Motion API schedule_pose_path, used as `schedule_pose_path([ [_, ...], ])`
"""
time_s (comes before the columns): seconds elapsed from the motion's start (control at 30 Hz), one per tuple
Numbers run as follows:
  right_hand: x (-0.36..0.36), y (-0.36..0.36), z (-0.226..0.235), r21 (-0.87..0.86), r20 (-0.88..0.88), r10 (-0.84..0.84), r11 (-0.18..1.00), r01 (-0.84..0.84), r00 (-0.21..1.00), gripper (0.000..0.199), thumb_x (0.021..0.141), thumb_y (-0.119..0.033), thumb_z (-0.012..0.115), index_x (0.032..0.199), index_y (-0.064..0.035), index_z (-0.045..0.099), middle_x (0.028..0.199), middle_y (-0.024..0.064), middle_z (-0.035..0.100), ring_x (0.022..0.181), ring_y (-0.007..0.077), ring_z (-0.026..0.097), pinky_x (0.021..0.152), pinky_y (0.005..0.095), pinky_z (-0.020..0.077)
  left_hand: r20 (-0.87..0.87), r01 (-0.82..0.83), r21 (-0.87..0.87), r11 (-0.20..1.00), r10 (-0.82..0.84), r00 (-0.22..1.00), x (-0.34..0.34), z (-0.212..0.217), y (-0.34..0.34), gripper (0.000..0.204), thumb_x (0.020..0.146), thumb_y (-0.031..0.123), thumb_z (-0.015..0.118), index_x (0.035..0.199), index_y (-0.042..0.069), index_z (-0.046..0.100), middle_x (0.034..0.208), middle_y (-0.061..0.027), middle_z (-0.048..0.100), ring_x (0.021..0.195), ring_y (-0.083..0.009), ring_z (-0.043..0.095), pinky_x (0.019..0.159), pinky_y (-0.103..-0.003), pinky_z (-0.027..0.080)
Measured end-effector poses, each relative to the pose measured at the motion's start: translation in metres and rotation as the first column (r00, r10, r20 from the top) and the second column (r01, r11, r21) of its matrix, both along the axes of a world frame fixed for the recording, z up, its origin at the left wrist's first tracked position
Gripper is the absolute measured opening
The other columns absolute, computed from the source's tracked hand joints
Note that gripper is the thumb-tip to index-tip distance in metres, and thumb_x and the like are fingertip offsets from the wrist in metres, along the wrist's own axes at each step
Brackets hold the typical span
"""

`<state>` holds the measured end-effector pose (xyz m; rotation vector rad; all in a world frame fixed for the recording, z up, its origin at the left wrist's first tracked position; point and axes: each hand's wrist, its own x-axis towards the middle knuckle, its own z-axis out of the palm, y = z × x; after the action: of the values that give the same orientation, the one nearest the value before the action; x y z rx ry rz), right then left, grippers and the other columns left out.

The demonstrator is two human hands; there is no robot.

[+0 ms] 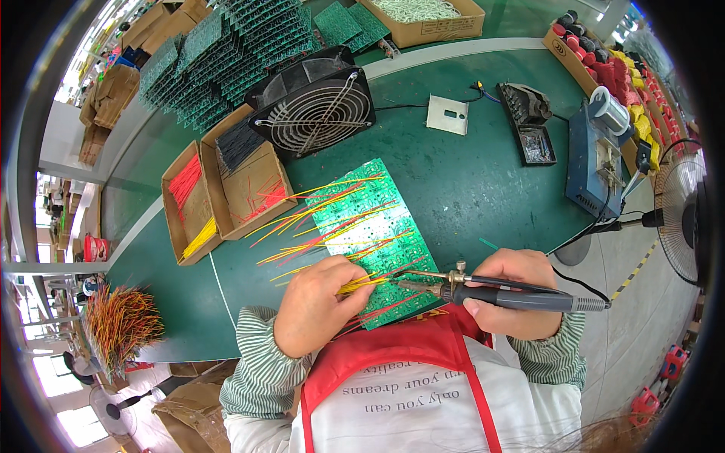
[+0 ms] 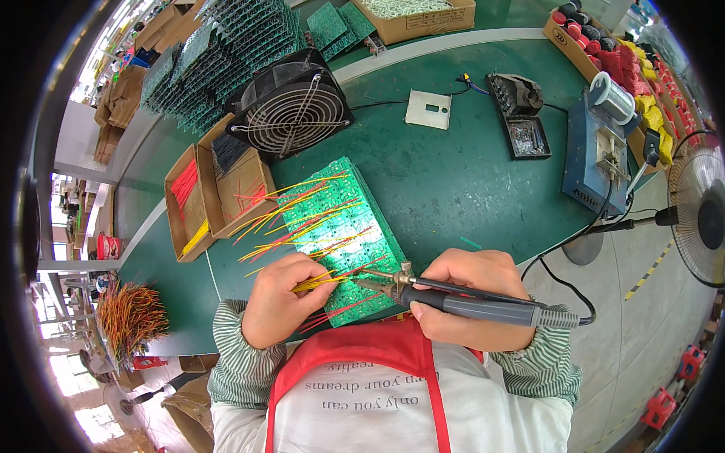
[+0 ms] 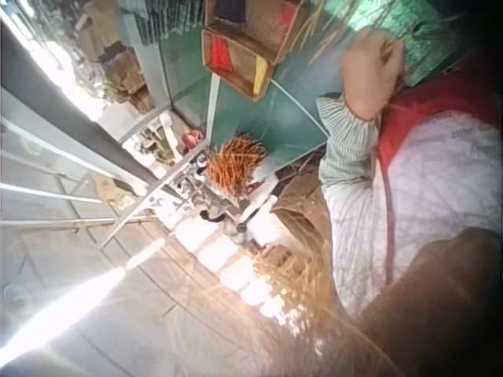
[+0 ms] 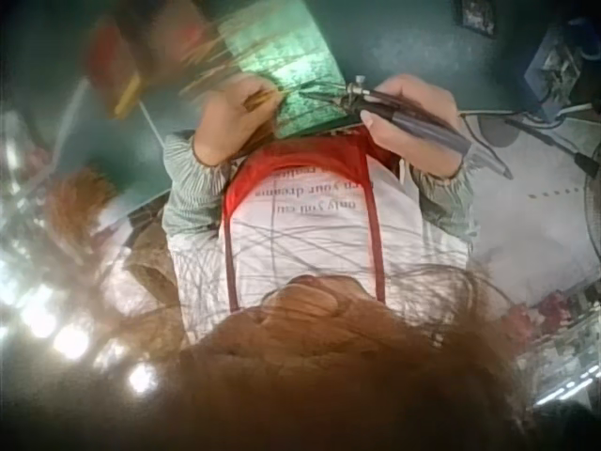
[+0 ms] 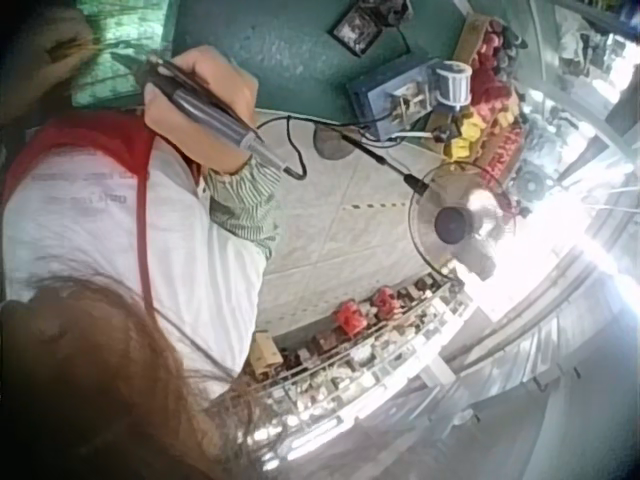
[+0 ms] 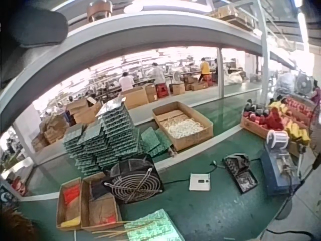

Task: The person picks up a circuit board, places it on the table, and solders red and yellow wires onto it using a soldering iron before taking black wires from a box.

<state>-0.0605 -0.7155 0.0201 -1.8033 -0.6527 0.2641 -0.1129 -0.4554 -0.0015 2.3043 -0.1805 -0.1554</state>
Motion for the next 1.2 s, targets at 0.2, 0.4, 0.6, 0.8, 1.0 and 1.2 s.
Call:
schedule_pose_path([
  [0.2, 0.003, 0.002, -0.004, -0.005, -0.009, -0.002, 1.000, 0.002, 1.000, 0.017, 0.067, -0.006, 0.073, 0.074, -0.0008, 0.058, 0.063, 0.0052, 0.062, 0.050, 0.0110, 0.059, 0.048, 0.0235, 0.0449, 0.016, -0.004, 0.045, 0.999, 0.003, 1.000, 0.000, -0.001, -0.001, 0.013, 0.074, 0.007, 0.071, 0.080, -0.001, 0.063, 0.072, -0.0106, 0.058, 0.063, -0.0243, 0.057, 0.056, -0.032, 0.045],
  [0.4, 0.003, 0.000, 0.001, 0.007, 0.012, 0.002, 1.000, -0.002, 1.000, 0.017, 0.066, -0.004, 0.073, 0.074, -0.0002, 0.058, 0.062, 0.0054, 0.062, 0.049, 0.0108, 0.059, 0.046, 0.0233, 0.0443, 0.031, 0.015, 0.054, 0.998, -0.017, 0.999, 0.001, -0.001, 0.000, 0.012, 0.074, 0.007, 0.070, 0.080, 0.000, 0.063, 0.072, -0.0102, 0.058, 0.062, -0.0242, 0.057, 0.055, -0.032, 0.045],
  [0.6, 0.003, -0.005, 0.003, 0.025, 0.069, -0.014, 1.000, 0.013, 0.998, 0.016, 0.066, -0.002, 0.072, 0.075, -0.0002, 0.058, 0.062, 0.0050, 0.063, 0.050, 0.0102, 0.060, 0.045, 0.0228, 0.0439, 0.123, 0.000, 0.055, 0.998, -0.006, 0.992, -0.003, 0.004, 0.005, 0.011, 0.075, 0.006, 0.069, 0.080, -0.001, 0.063, 0.073, -0.0107, 0.060, 0.061, -0.0228, 0.058, 0.054, -0.031, 0.045],
  [0.8, 0.000, -0.016, 0.001, -0.008, 0.042, -0.042, 0.999, 0.042, 0.998, 0.017, 0.066, -0.003, 0.072, 0.075, -0.0008, 0.058, 0.060, 0.0042, 0.062, 0.048, 0.0098, 0.059, 0.045, 0.0221, 0.0430, 0.240, -0.400, 0.294, 0.868, 0.338, 0.910, -0.001, 0.042, 0.014, 0.008, 0.075, 0.009, 0.068, 0.079, 0.004, 0.063, 0.077, -0.0102, 0.063, 0.067, -0.0265, 0.061, 0.058, -0.036, 0.048],
  [1.0, 0.000, -0.021, -0.001, -0.003, 0.100, -0.090, 0.996, 0.091, 0.991, 0.017, 0.065, -0.005, 0.071, 0.075, -0.0022, 0.057, 0.058, 0.0039, 0.061, 0.046, 0.0094, 0.058, 0.044, 0.0216, 0.0418, 0.111, -0.033, 0.131, 0.991, 0.019, 0.994, 0.001, 0.013, -0.020, 0.010, 0.076, 0.011, 0.067, 0.082, 0.004, 0.063, 0.075, -0.0097, 0.059, 0.065, -0.0279, 0.059, 0.057, -0.037, 0.047],
  [1.2, 0.000, -0.022, -0.005, 0.003, 0.074, -0.095, 0.995, 0.095, 0.993, 0.017, 0.065, -0.005, 0.071, 0.075, -0.0025, 0.057, 0.058, 0.0037, 0.061, 0.046, 0.0098, 0.058, 0.044, 0.0218, 0.0420, 0.098, 0.025, 0.064, 0.998, -0.031, 0.995, 0.012, 0.000, -0.023, 0.011, 0.076, 0.007, 0.069, 0.081, -0.001, 0.064, 0.073, -0.0097, 0.058, 0.056, -0.0204, 0.055, 0.051, -0.030, 0.043],
])
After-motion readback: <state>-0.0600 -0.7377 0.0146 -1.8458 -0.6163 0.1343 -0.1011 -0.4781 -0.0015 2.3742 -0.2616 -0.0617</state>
